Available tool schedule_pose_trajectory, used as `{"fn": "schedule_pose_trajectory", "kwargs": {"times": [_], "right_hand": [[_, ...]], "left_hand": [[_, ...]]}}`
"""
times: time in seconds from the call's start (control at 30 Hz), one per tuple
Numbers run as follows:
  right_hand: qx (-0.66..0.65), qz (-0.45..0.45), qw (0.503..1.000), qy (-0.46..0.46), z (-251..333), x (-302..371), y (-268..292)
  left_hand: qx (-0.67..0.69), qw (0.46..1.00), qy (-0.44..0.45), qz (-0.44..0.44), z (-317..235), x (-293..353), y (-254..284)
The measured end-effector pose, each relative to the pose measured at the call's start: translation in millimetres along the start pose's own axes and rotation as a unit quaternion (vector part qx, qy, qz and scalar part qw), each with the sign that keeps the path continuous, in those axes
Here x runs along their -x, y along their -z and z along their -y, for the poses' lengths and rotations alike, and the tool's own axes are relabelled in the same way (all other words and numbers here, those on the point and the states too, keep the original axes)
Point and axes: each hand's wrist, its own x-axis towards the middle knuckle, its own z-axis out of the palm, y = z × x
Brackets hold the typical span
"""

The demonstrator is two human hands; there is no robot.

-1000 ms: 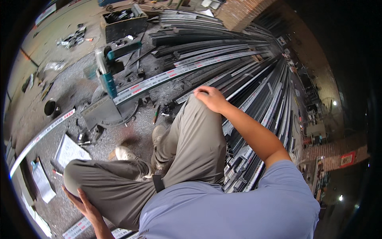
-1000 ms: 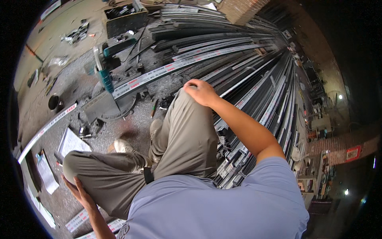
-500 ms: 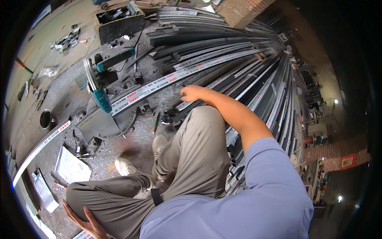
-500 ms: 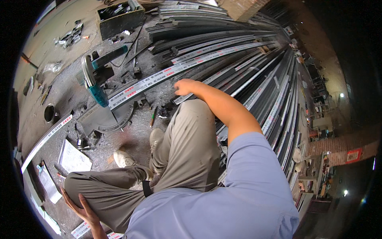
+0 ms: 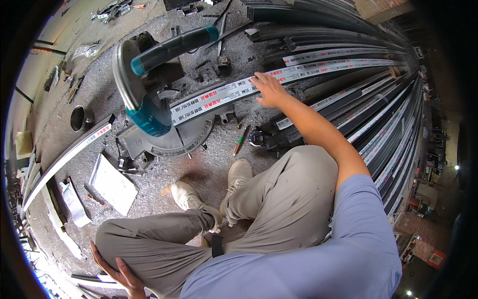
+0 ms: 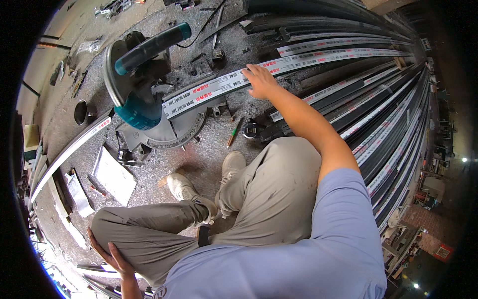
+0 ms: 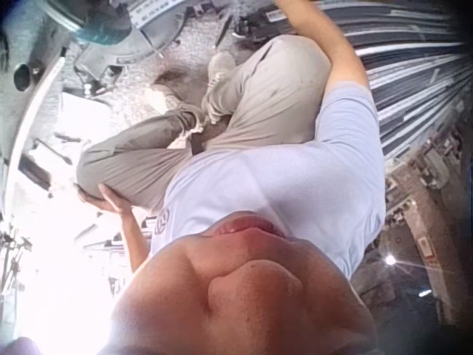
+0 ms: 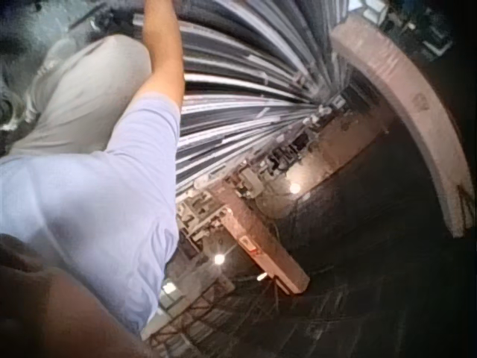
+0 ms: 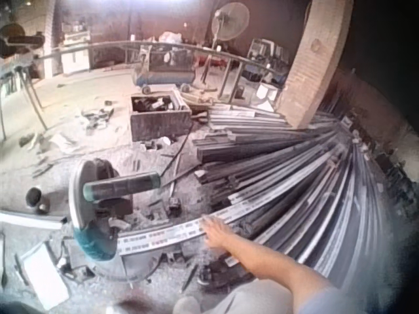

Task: The person measures and marks metal profiles with a tape measure and marker, then cuts them using a handheld circular saw. The cut pieces are placed aside on the floor.

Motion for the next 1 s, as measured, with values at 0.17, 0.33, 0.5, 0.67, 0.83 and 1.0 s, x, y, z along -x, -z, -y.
{"fn": "schedule_pose_trajectory", "kwargs": {"times": [0.17,0.33,0.5,0.67,0.83,1.0], "right_hand": [[0.002,-0.026,0.999,0.034,-11,-26,-3],[-0.025,-0.006,0.995,0.092,-12,-13,-2],[0.028,-0.008,0.998,0.055,14,53,-9],[-0.028,-0.047,0.995,0.085,26,114,-8],[-0.03,-0.148,0.983,0.109,35,136,-24],[-0.075,-0.273,0.959,-0.01,51,175,-40]], "left_hand": [[-0.042,0.999,-0.034,0.001,-10,-15,-3],[-0.174,0.96,-0.205,0.076,-52,-47,-17],[0.08,0.915,-0.283,0.275,-128,-67,-167],[-0.098,0.893,-0.374,0.23,-172,-73,-288],[-0.12,0.897,-0.306,0.294,-144,-52,-299],[-0.113,0.902,-0.311,0.278,-112,-39,-285]]}}
